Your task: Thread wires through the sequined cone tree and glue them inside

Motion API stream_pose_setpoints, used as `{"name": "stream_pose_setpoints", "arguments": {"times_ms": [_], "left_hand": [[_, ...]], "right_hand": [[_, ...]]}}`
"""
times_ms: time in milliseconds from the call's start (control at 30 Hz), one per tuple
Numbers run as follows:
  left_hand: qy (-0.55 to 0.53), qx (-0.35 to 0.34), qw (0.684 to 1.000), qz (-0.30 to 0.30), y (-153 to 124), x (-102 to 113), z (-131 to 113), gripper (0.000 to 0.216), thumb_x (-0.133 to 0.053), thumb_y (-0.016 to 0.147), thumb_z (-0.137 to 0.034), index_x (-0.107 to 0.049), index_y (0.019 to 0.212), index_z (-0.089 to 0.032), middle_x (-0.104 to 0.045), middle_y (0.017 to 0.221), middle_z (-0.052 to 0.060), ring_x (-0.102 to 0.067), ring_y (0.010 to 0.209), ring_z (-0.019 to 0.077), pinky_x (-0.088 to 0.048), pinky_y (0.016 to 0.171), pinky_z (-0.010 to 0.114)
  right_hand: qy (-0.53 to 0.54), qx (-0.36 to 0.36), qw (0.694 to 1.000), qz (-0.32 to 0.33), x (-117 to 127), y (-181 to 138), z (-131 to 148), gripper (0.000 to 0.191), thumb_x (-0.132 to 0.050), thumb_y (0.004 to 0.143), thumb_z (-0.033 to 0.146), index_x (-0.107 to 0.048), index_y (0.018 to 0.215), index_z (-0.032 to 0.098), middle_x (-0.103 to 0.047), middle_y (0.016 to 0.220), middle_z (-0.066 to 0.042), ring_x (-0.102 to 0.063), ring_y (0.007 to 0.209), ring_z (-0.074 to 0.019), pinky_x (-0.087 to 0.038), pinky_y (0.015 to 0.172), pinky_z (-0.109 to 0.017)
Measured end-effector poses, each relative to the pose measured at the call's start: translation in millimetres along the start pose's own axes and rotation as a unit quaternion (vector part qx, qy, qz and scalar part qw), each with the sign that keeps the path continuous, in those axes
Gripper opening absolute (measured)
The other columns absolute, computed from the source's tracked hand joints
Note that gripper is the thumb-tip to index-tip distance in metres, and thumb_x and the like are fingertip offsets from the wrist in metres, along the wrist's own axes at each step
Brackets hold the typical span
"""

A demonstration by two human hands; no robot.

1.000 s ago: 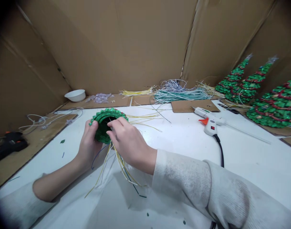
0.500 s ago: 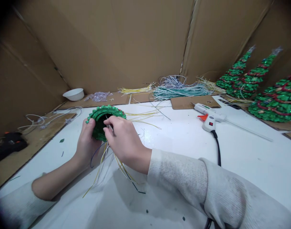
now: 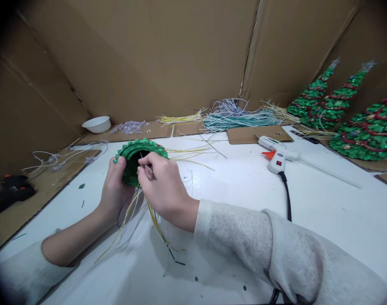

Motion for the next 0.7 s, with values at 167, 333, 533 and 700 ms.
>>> {"name": "stream_pose_setpoints", "arguments": {"times_ms": [167,333,533,700], "left_hand": [[-0.004,0.009,1.000,-0.028,-1.1,-2.4,-2.6,0.020,-0.056,0.083,-0.040,-0.049,0.091,-0.023,-0.057,0.087,-0.001,-0.058,0.082,0.0147,-0.047,0.070,0.026],[-0.001,0.009,0.999,-0.032,0.3,-0.2,-0.9,0.020,-0.057,0.082,-0.040,-0.048,0.089,-0.023,-0.056,0.086,-0.002,-0.057,0.082,0.0138,-0.047,0.069,0.024],[-0.011,0.000,0.999,-0.030,0.3,0.8,0.7,0.019,-0.058,0.082,-0.038,-0.048,0.088,-0.023,-0.055,0.088,-0.002,-0.056,0.082,0.0125,-0.047,0.069,0.023],[-0.014,0.002,1.000,-0.027,-1.3,-1.2,-0.6,0.018,-0.056,0.083,-0.037,-0.047,0.091,-0.023,-0.055,0.090,-0.002,-0.056,0.084,0.0124,-0.047,0.070,0.023]], "right_hand": [[0.018,0.016,1.000,0.009,0.0,-1.2,-1.3,0.010,-0.049,0.083,0.018,-0.059,0.087,0.018,-0.067,0.083,-0.002,-0.063,0.078,-0.0137,-0.050,0.072,-0.028],[0.054,0.002,0.999,0.009,-1.5,-1.2,-3.9,0.010,-0.050,0.082,0.017,-0.059,0.086,0.019,-0.067,0.085,-0.002,-0.064,0.078,-0.0133,-0.051,0.075,-0.029],[0.141,-0.043,0.989,0.007,-3.8,-0.2,-4.0,0.010,-0.052,0.080,0.013,-0.059,0.082,0.019,-0.065,0.083,-0.001,-0.065,0.076,-0.0114,-0.054,0.074,-0.027],[0.214,-0.094,0.972,-0.006,-5.0,0.7,-0.9,0.009,-0.053,0.079,0.011,-0.058,0.077,0.018,-0.062,0.078,0.001,-0.066,0.072,-0.0103,-0.056,0.073,-0.026]]}}
Point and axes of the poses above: each hand's wrist, its own y-axis towards the middle knuckle, its own x-axis out of the back of the hand, z = x × y, the point moved 2 cm from there along y, towards the middle knuckle
